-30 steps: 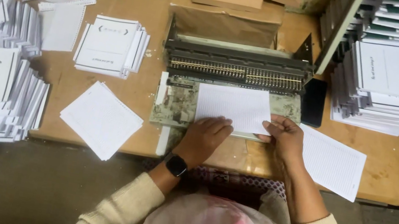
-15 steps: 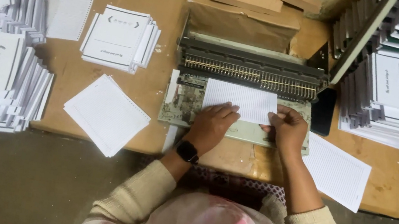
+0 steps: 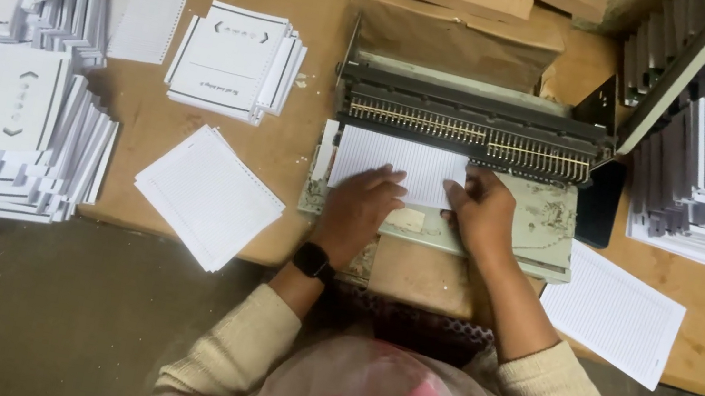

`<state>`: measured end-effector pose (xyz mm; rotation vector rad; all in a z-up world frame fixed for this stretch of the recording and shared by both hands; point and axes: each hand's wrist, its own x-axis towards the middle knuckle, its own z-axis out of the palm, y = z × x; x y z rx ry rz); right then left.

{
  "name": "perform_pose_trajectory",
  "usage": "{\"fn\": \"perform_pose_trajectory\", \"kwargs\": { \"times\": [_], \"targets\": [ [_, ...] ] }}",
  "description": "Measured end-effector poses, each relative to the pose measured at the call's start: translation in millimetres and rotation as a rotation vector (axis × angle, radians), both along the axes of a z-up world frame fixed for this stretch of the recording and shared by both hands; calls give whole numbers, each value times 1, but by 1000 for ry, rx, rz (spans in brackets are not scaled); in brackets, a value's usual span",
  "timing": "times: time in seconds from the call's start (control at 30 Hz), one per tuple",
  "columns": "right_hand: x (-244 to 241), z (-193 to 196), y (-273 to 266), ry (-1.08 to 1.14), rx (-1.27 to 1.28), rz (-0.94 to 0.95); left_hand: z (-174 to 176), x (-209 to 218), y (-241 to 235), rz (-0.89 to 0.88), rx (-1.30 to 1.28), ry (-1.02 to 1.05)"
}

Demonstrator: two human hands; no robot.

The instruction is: Punching holes into small stacks of paper using a manual punching machine in a print shop.

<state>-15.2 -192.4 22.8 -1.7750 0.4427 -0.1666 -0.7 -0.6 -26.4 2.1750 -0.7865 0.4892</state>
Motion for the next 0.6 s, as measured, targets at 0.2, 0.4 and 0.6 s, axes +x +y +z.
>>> {"fn": "perform_pose_trajectory", "kwargs": {
  "times": [0.2,0.4,0.6],
  "targets": [
    [-9,30,3,129,-596,216,14,0,9,-8,2,43],
    [-20,67,-17,85,-620,170,-1,9,10,22,-13,56],
    [48,166,-102,-485,-842,-117,13,8,12,3,35,121]
  ]
}}
